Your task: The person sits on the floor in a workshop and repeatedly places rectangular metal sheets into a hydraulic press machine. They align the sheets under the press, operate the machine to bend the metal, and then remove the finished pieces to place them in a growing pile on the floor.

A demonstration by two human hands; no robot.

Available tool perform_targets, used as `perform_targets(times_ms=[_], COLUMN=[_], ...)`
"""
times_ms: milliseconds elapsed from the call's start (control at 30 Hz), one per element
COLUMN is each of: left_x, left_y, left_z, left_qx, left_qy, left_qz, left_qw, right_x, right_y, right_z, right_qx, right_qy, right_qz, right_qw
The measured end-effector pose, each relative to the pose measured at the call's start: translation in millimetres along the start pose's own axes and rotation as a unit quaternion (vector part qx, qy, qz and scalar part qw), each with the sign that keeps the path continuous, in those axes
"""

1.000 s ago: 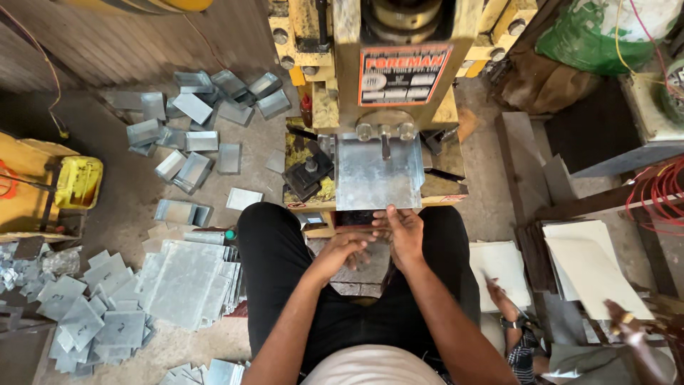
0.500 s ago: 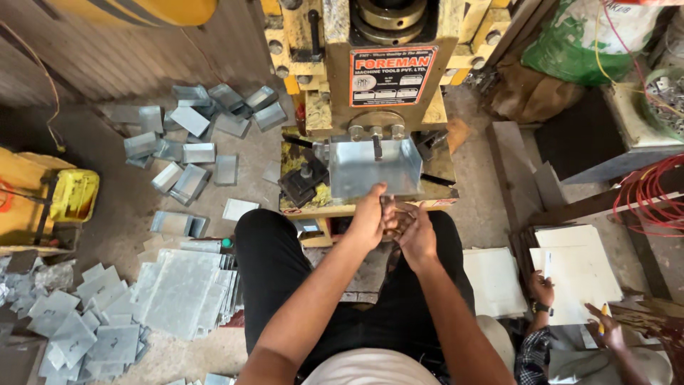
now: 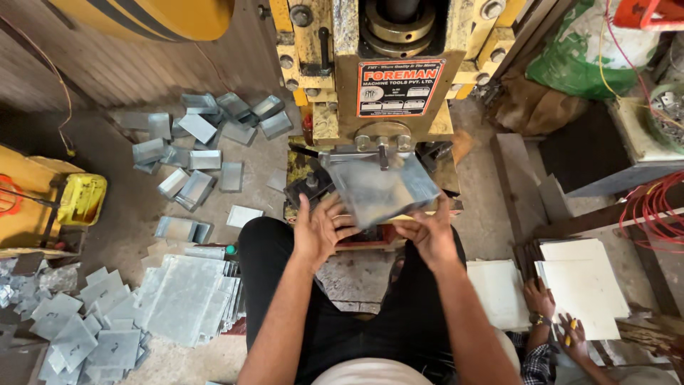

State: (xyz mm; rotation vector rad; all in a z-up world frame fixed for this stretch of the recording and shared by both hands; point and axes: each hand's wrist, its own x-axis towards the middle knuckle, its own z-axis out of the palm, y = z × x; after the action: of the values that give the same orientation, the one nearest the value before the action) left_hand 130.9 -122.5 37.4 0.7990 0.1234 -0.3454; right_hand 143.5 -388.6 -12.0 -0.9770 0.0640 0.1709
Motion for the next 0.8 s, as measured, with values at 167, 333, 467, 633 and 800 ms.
perform_targets(times_ms=[167,333,467,633,800], left_x=[9.0,45.3,53.4,47.4,43.8], left_y=[-53.7,-71.6,-61.4,-52.8,-54.0], left_z=[-17.2,-41.1,-41.7,-33.0,-32.5], left_qx=[0.263,0.296,0.311,0.296,0.393], left_qy=[0.070,0.142,0.145,0.147,0.221], left_qz=[0.107,0.194,0.191,0.209,0.218], left_qw=[0.956,0.924,0.920,0.920,0.866], right_x=[-3.0,22.0,33.5,32.2,27.6], right_y=[31.2,36.9,34.9,23.7,17.3], right_z=[35.0,30.0,24.1,24.3,25.5], right_qx=[-0.055,-0.082,-0.126,-0.169,-0.211], right_qy=[0.064,0.075,0.080,0.115,0.155], right_qz=[-0.061,-0.067,-0.071,-0.047,-0.038], right_qw=[0.995,0.992,0.986,0.978,0.964])
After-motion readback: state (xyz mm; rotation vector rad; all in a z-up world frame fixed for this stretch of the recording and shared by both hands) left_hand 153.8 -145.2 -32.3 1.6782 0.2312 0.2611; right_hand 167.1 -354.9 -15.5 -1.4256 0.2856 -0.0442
